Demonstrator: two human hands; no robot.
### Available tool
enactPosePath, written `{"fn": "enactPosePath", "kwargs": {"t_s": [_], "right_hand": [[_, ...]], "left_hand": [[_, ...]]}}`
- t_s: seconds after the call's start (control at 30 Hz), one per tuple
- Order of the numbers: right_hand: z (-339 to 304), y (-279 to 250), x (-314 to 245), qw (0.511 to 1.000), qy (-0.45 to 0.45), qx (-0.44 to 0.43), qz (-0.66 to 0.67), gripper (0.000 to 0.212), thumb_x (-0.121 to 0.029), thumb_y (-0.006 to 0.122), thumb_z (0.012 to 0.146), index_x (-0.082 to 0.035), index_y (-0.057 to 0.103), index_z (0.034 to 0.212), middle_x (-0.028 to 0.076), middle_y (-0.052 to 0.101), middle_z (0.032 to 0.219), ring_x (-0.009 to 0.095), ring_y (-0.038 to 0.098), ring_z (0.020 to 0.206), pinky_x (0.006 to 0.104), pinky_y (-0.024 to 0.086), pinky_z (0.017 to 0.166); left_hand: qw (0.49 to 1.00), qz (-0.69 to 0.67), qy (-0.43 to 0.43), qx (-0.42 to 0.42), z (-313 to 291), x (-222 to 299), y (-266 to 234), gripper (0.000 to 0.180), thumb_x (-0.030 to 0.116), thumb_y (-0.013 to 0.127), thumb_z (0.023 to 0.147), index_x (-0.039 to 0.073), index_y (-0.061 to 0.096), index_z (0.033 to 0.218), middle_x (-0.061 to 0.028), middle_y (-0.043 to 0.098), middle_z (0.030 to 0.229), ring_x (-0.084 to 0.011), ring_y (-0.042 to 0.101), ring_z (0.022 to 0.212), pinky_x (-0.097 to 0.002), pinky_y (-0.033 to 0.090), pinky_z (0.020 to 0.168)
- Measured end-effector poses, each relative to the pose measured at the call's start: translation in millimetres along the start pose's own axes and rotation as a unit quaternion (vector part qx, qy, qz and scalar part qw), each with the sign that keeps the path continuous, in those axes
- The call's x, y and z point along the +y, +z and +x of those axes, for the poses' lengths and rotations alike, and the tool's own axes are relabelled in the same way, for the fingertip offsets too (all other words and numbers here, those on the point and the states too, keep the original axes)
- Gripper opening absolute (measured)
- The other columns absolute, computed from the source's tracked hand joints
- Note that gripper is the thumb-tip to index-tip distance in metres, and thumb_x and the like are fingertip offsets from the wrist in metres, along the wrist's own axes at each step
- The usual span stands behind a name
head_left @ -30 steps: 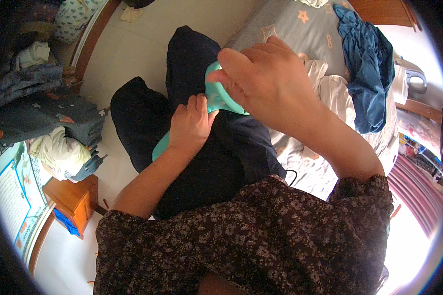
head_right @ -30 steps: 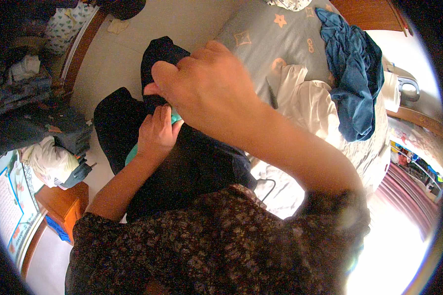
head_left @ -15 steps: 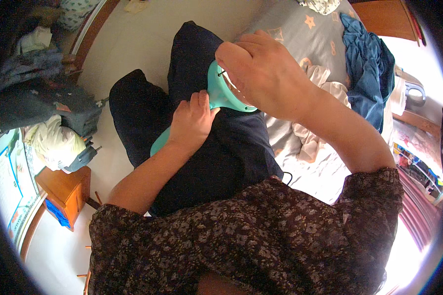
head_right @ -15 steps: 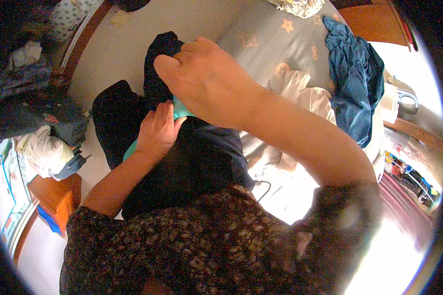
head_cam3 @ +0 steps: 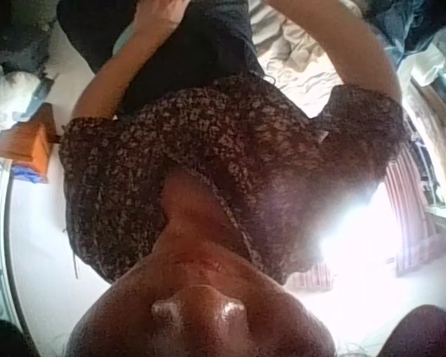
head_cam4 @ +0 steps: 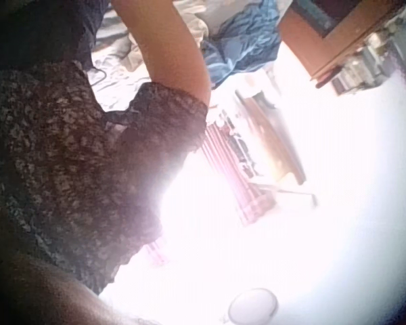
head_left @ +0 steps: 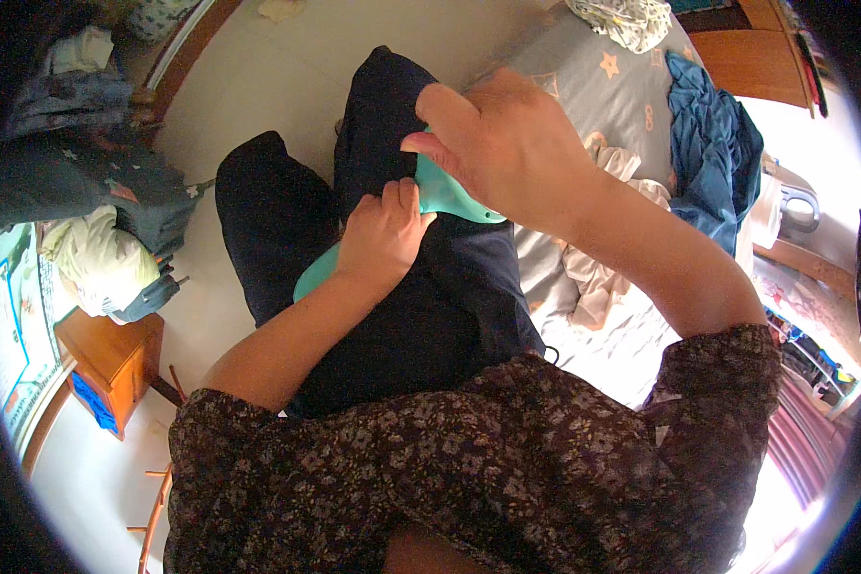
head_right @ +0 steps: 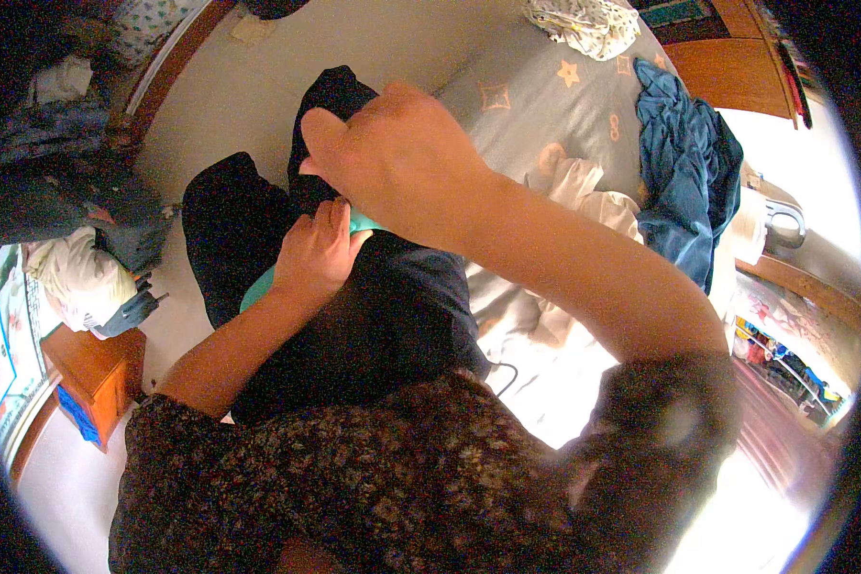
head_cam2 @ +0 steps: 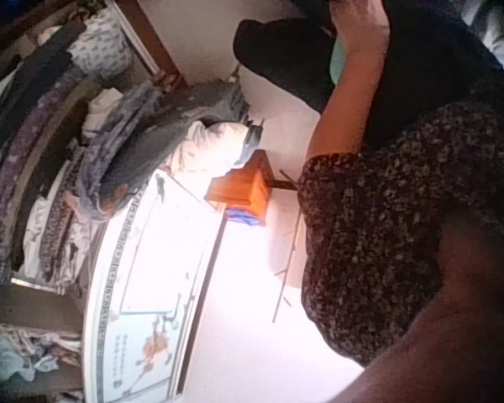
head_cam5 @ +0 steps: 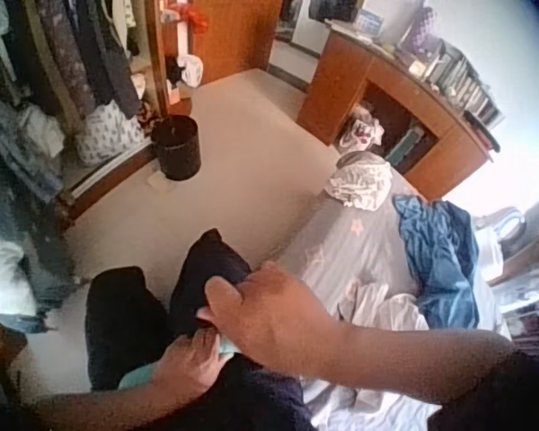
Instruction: The person sits on the floor and uses a screwdriver to unscrew and remove the back cover of a teal handheld device. They then reattach the cover and tighten the screws back into place.
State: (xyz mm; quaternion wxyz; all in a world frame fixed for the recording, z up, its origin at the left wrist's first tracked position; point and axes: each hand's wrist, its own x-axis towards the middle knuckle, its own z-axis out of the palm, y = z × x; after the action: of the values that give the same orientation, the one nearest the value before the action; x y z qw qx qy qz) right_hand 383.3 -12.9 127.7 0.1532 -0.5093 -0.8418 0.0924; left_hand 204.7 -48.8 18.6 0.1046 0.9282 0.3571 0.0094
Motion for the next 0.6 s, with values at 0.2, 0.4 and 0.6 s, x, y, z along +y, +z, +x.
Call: {"fn": "enactPosePath", "kwargs": {"t_s": [0.2,0.4,0.6], "right_hand": [[0,15,3,0.998,0.003,0.060,0.003,0.015,-0.016,0.057,0.080,-0.005,0.046,0.083,0.014,0.057,0.060,0.033,0.059,0.061,0.0422,0.044,0.062],[-1,19,8,0.993,-0.020,0.088,0.073,0.016,-0.010,0.059,0.080,-0.004,0.048,0.090,0.015,0.058,0.068,0.035,0.057,0.064,0.0422,0.044,0.061],[-1,12,19,0.992,-0.053,0.052,0.097,0.020,-0.003,0.064,0.079,-0.004,0.049,0.092,0.012,0.059,0.076,0.034,0.057,0.068,0.0399,0.046,0.061]], "left_hand": [[1.000,0.001,0.011,0.010,-3,-4,6,0.040,0.035,0.066,0.079,0.002,0.050,0.094,-0.0054,0.051,0.080,-0.0172,0.057,0.069,-0.0292,0.049,0.060],[0.998,-0.046,-0.016,-0.036,-4,-4,5,0.039,0.034,0.063,0.083,0.001,0.050,0.099,-0.0110,0.055,0.085,-0.0269,0.059,0.072,-0.0353,0.050,0.063],[0.998,-0.061,0.004,-0.011,-5,-6,6,0.040,0.033,0.064,0.082,0.001,0.050,0.100,-0.0115,0.055,0.082,-0.0269,0.059,0.071,-0.0359,0.049,0.063]]}}
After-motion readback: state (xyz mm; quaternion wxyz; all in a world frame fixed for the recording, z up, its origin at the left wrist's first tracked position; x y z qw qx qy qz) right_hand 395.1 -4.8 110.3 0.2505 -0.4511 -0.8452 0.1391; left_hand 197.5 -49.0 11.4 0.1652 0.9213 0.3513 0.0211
